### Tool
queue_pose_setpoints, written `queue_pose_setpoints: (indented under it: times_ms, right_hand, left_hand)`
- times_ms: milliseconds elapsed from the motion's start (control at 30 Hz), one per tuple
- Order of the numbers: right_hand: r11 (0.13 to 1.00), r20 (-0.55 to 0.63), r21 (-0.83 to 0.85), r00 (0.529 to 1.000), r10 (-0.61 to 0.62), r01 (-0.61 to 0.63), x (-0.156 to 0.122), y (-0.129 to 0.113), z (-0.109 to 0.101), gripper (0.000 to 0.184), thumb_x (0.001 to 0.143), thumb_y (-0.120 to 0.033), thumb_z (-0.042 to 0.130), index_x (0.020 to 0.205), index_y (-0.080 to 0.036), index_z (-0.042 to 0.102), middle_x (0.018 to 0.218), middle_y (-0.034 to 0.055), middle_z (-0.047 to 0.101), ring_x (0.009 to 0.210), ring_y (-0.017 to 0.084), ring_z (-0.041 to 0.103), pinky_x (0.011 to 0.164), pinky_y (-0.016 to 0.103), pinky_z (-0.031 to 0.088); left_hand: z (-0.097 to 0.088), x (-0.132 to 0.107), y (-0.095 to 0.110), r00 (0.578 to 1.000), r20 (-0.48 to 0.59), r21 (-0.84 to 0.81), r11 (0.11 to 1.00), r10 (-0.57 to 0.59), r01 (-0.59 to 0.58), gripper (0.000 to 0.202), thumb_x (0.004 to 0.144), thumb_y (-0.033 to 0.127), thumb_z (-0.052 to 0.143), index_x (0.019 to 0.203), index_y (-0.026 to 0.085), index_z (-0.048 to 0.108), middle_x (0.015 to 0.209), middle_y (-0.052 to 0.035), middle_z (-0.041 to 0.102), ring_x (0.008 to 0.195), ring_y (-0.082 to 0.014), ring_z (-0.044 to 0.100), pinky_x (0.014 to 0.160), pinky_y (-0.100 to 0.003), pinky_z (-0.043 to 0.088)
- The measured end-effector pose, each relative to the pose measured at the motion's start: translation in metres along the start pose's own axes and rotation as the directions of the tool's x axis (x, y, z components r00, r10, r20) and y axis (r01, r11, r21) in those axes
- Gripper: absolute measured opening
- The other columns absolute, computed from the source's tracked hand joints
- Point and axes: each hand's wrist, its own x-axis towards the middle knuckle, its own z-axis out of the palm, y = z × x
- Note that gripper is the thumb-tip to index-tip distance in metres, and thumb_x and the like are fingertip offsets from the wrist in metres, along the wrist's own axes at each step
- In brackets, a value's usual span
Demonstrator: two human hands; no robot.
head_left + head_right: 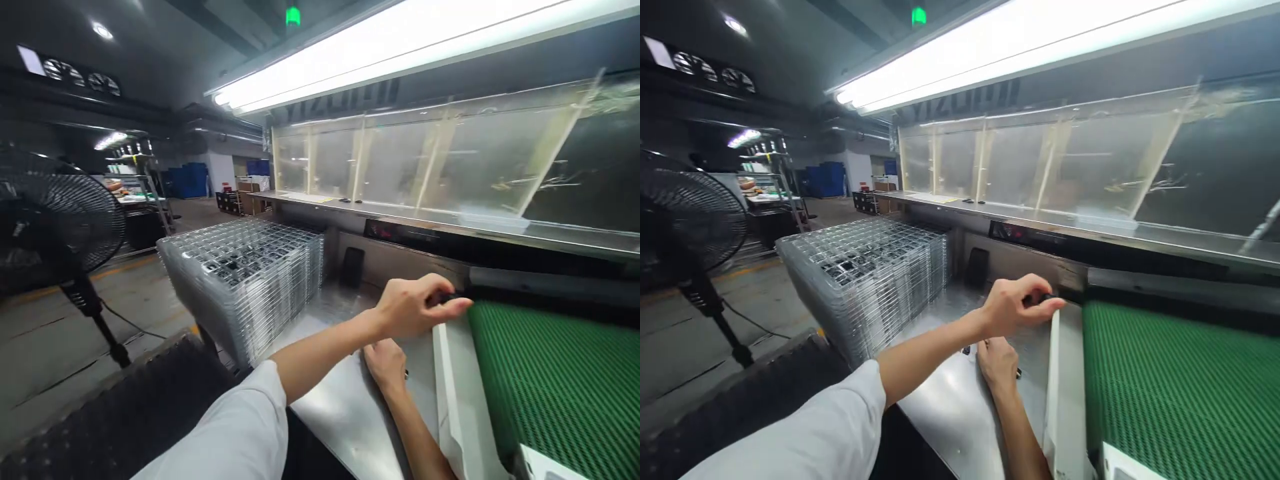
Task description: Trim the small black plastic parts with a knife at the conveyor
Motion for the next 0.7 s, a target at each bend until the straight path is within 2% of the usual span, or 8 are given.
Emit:
queue_pose_setpoints:
  times_ms: [100,167,233,300,367,467,600,700]
  right_hand:
    - [0.973,-0.175,0.224,0.985,-0.008,0.048,0.004,0.002,0.008,0.043,0.100,-0.046,0.043,0.095,-0.017,0.074,0.090,0.0109,0.074,0.082,0.024,0.068,0.072,0.031,0.046]
    - [0.911,-0.272,0.405,0.962,0.033,0.083,0.005,0.003,0.007,0.057,0.097,-0.062,0.040,0.103,-0.017,0.074,0.088,0.0105,0.075,0.081,0.026,0.070,0.073,0.032,0.048]
    - [0.861,-0.270,0.502,0.960,0.070,0.079,0.005,0.000,0.003,0.065,0.094,-0.072,0.043,0.108,-0.017,0.074,0.084,0.0091,0.076,0.077,0.025,0.070,0.072,0.031,0.049]
    - [0.848,-0.242,0.527,0.966,0.095,0.049,0.004,-0.004,-0.001,0.069,0.092,-0.077,0.045,0.110,-0.017,0.074,0.079,0.0074,0.075,0.067,0.022,0.067,0.067,0.030,0.049]
    - [0.854,-0.213,0.520,0.972,0.097,0.029,0.002,-0.008,-0.002,0.073,0.089,-0.081,0.046,0.111,-0.018,0.075,0.077,0.0066,0.074,0.061,0.020,0.064,0.062,0.029,0.048]
    - [0.851,-0.155,0.525,0.985,0.074,0.019,0.002,-0.009,0.000,0.076,0.082,-0.086,0.053,0.109,-0.019,0.077,0.079,0.0061,0.074,0.067,0.021,0.066,0.063,0.027,0.050]
    - [0.848,-0.064,0.528,0.994,0.093,-0.045,0.004,-0.009,0.005,0.075,0.073,-0.086,0.061,0.105,-0.020,0.078,0.077,0.0040,0.072,0.069,0.020,0.066,0.062,0.026,0.051]
    - [0.856,-0.027,0.508,0.992,0.126,-0.095,0.005,-0.011,0.006,0.073,0.070,-0.084,0.062,0.103,-0.021,0.078,0.074,0.0023,0.069,0.067,0.019,0.063,0.061,0.026,0.050]
  left_hand:
    - [-0.021,-0.062,-0.069,0.961,-0.071,0.048,0.962,-0.266,0.270,0.025,0.093,0.045,0.068,0.097,0.020,0.069,0.074,0.0042,0.067,0.065,-0.0082,0.060,0.066,-0.019,0.047]
    - [-0.026,-0.100,-0.101,0.915,-0.061,0.119,0.907,-0.399,0.404,0.022,0.093,0.042,0.068,0.095,0.020,0.069,0.070,0.0049,0.067,0.065,-0.0093,0.061,0.067,-0.020,0.047]
    - [-0.022,-0.128,-0.122,0.885,-0.036,0.186,0.867,-0.465,0.463,0.021,0.092,0.042,0.069,0.096,0.021,0.069,0.070,0.0047,0.068,0.066,-0.0110,0.065,0.068,-0.021,0.048]
    - [-0.013,-0.145,-0.135,0.889,-0.007,0.230,0.864,-0.459,0.448,0.024,0.091,0.044,0.070,0.099,0.021,0.069,0.073,0.0033,0.071,0.068,-0.0131,0.069,0.069,-0.023,0.051]
    - [-0.003,-0.152,-0.143,0.917,0.026,0.259,0.888,-0.399,0.379,0.028,0.091,0.048,0.069,0.101,0.021,0.069,0.074,0.0016,0.073,0.071,-0.0157,0.072,0.069,-0.024,0.053]
    - [0.008,-0.155,-0.152,0.956,0.101,0.306,0.923,-0.276,0.234,0.033,0.092,0.052,0.065,0.100,0.020,0.068,0.074,-0.0017,0.075,0.073,-0.0205,0.076,0.066,-0.026,0.055]
    - [0.012,-0.159,-0.161,0.971,0.168,0.358,0.928,-0.172,0.103,0.037,0.092,0.050,0.065,0.106,0.017,0.066,0.082,-0.0069,0.078,0.076,-0.0243,0.077,0.060,-0.027,0.056]
    - [0.010,-0.161,-0.163,0.965,0.202,0.394,0.916,-0.171,0.080,0.035,0.093,0.048,0.066,0.110,0.017,0.066,0.081,-0.0066,0.078,0.075,-0.0250,0.078,0.059,-0.028,0.056]
